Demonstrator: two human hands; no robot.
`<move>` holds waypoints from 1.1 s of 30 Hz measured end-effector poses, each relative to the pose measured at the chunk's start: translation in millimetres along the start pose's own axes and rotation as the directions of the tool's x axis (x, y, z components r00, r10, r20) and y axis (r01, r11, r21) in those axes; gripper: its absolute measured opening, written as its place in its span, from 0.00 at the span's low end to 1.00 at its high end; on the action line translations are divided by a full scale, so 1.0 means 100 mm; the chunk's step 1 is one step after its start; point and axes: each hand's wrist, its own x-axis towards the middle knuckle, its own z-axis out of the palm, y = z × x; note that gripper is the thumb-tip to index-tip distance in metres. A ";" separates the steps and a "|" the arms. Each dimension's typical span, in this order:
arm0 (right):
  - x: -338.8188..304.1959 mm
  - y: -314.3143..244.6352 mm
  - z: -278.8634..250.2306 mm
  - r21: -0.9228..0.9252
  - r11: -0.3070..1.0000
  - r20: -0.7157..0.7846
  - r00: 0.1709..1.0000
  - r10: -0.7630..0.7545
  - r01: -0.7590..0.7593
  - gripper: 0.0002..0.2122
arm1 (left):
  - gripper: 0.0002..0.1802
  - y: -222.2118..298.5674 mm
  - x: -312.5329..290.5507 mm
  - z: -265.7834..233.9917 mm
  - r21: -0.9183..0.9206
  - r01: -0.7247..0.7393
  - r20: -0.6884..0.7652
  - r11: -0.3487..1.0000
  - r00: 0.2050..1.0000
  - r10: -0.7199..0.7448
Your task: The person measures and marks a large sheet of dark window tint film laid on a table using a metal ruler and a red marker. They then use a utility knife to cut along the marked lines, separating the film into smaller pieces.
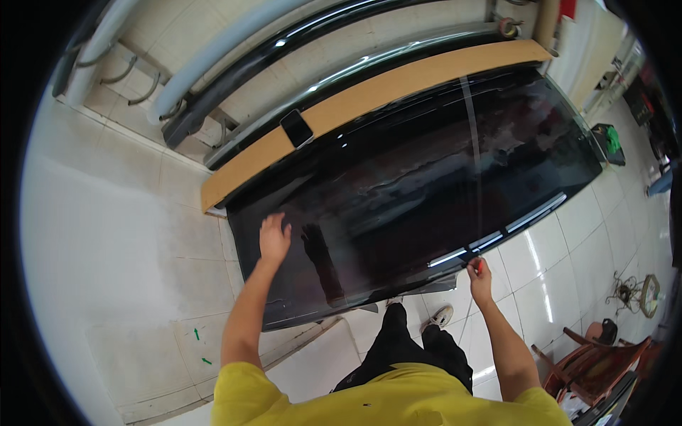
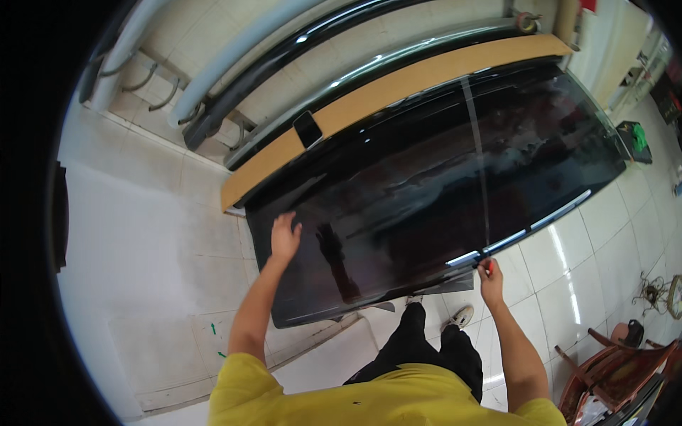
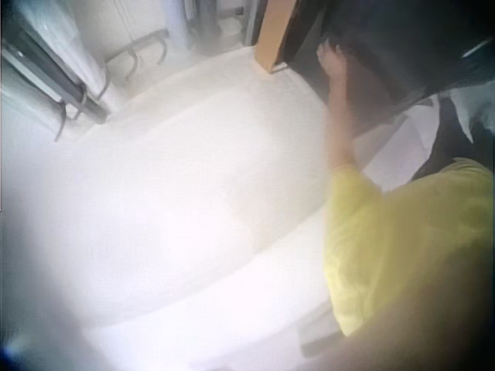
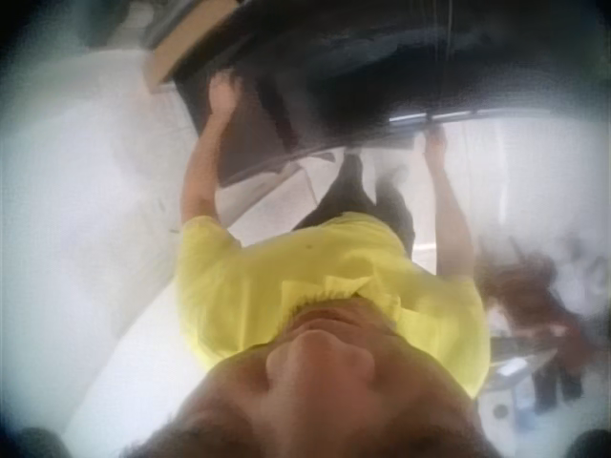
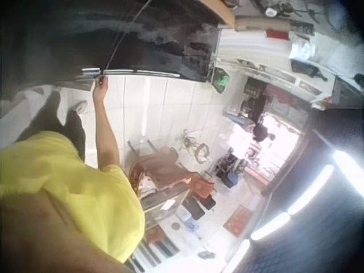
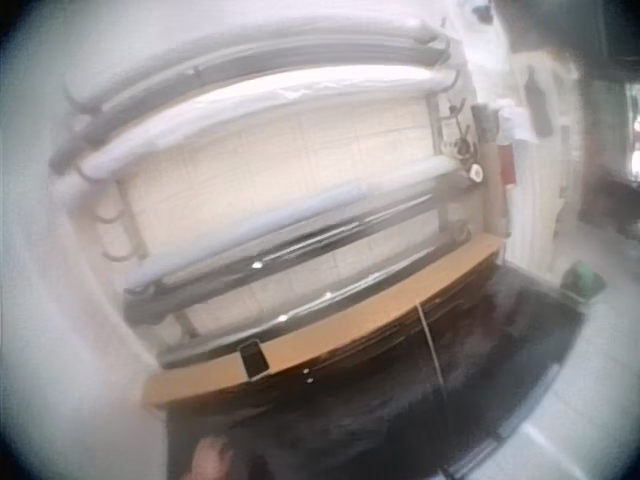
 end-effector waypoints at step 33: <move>-0.28 -0.09 -0.07 0.026 0.925 -0.157 0.913 0.377 -0.378 0.13 | 0.34 -1.63 1.87 0.84 0.582 -0.258 -0.073 0.771 0.928 0.365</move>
